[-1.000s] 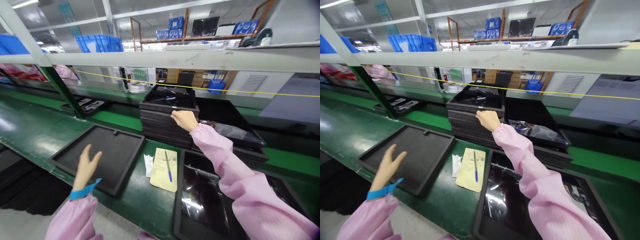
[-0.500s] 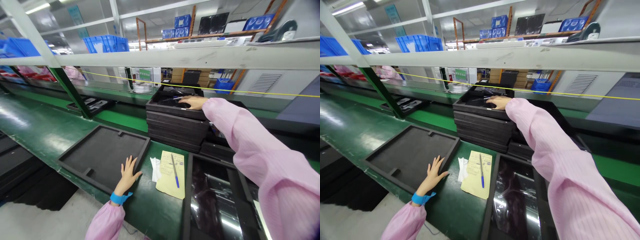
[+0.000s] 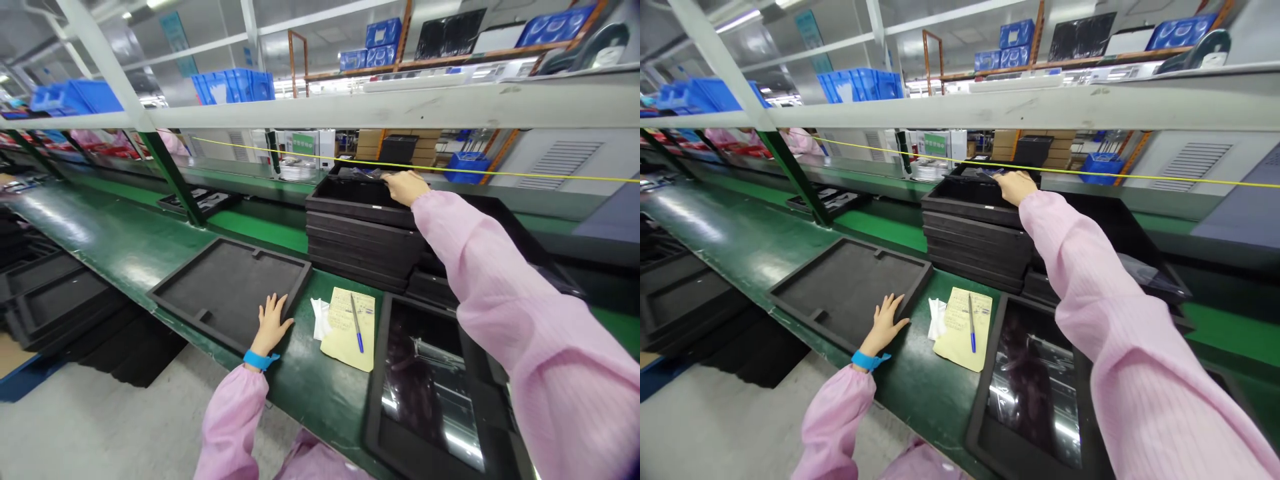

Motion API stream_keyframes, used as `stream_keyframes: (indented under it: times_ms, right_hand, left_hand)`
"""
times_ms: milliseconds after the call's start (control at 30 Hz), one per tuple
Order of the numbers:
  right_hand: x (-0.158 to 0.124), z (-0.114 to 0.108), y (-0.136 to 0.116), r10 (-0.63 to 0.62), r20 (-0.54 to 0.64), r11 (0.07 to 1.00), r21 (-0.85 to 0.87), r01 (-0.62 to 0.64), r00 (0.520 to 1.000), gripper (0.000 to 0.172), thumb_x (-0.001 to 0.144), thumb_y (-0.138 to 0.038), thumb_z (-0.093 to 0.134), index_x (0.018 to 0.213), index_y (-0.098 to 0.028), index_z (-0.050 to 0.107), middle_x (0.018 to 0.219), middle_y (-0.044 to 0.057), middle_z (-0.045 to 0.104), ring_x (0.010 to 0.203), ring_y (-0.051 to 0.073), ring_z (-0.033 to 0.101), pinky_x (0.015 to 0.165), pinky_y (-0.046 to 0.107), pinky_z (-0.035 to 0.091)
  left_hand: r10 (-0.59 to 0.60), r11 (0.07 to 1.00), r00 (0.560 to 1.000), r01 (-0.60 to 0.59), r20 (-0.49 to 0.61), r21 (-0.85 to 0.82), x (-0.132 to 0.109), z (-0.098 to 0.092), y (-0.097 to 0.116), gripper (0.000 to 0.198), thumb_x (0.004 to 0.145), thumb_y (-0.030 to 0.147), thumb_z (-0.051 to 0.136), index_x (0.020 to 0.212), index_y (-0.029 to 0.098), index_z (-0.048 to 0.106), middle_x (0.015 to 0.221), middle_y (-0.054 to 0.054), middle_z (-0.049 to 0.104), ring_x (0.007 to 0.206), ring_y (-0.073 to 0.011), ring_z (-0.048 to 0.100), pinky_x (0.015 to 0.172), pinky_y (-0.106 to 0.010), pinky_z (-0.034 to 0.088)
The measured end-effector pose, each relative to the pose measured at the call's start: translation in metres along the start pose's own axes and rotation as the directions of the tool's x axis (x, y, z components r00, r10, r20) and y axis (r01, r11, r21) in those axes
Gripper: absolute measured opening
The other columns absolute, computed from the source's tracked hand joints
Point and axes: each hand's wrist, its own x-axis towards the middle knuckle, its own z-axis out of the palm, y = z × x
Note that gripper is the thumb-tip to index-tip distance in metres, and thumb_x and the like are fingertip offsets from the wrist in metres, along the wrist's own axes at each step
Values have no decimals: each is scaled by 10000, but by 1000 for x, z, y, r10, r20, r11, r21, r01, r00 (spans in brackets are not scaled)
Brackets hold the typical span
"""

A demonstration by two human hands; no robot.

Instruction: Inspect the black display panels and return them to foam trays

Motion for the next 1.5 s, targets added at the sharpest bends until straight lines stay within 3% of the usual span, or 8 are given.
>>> stream_keyframes:
  times_ms: [100,233,400,533,767,1033,1367,1500]
  right_hand:
    - [-33,-18,-25,-39,-111,999,-17,38,993,272,964,-189,448,1178,-96,587,1136,132,627,1042,231,608,891,417,503]
    - [-104,-46,-71,-181,-213,983,-2,185,960,360,945,-104,318,1067,-166,651,1134,61,667,1043,201,633,835,325,532]
    - [-178,-78,-117,-470,-564,848,-77,524,679,290,969,-117,357,1020,-203,629,1012,21,709,966,144,677,871,252,577]
    - [-205,-90,-132,-515,-547,826,-109,553,660,277,957,-89,372,1006,-198,622,978,40,715,937,166,689,882,262,591]
    - [-223,-98,-131,-495,-500,854,-131,503,710,279,956,-68,375,947,-192,625,944,27,717,893,151,694,802,240,604]
    - [-236,-105,-123,-469,-480,861,-61,505,742,282,928,-48,381,1034,-198,596,976,29,712,897,152,694,763,255,601]
    - [-248,-88,-102,-394,-416,891,45,451,820,312,991,-213,326,1096,-228,619,1034,-7,701,847,151,692,651,313,536]
    - [-250,-83,-99,-395,-421,871,109,478,816,276,991,-200,379,1123,-169,619,1085,18,686,889,187,687,764,336,524]
  left_hand:
    - [28,983,995,-45,-95,-178,-5,-1,25,537,745,382,664,1227,163,575,1533,-173,361,1483,-340,137,1180,-561,40]
    - [63,876,989,-118,-131,-468,-19,-7,77,547,884,553,455,1305,208,505,1431,-142,509,1368,-258,435,1142,-460,317]
    - [20,243,1000,-7,-2,-970,-44,-29,134,594,902,654,283,1169,240,616,1147,-89,710,1140,-291,636,989,-558,469]
    - [-135,45,989,64,57,-997,-61,-46,154,629,895,682,283,1028,244,715,913,-38,766,1028,-244,690,975,-462,507]
    - [-179,28,975,140,133,-990,-75,-51,167,493,946,521,341,970,225,734,815,-29,763,778,-187,729,786,-393,596]
    - [-76,76,980,189,183,-979,-82,-51,173,417,942,463,397,1020,188,701,889,-59,753,1158,-288,628,1010,-556,454]
    - [75,-32,930,363,359,-931,-86,-52,191,424,956,431,402,892,130,694,850,-55,763,749,-198,731,893,-514,550]
    - [26,119,946,318,323,-941,-87,-51,191,338,854,440,545,855,139,701,858,-68,757,796,-255,727,813,-507,579]
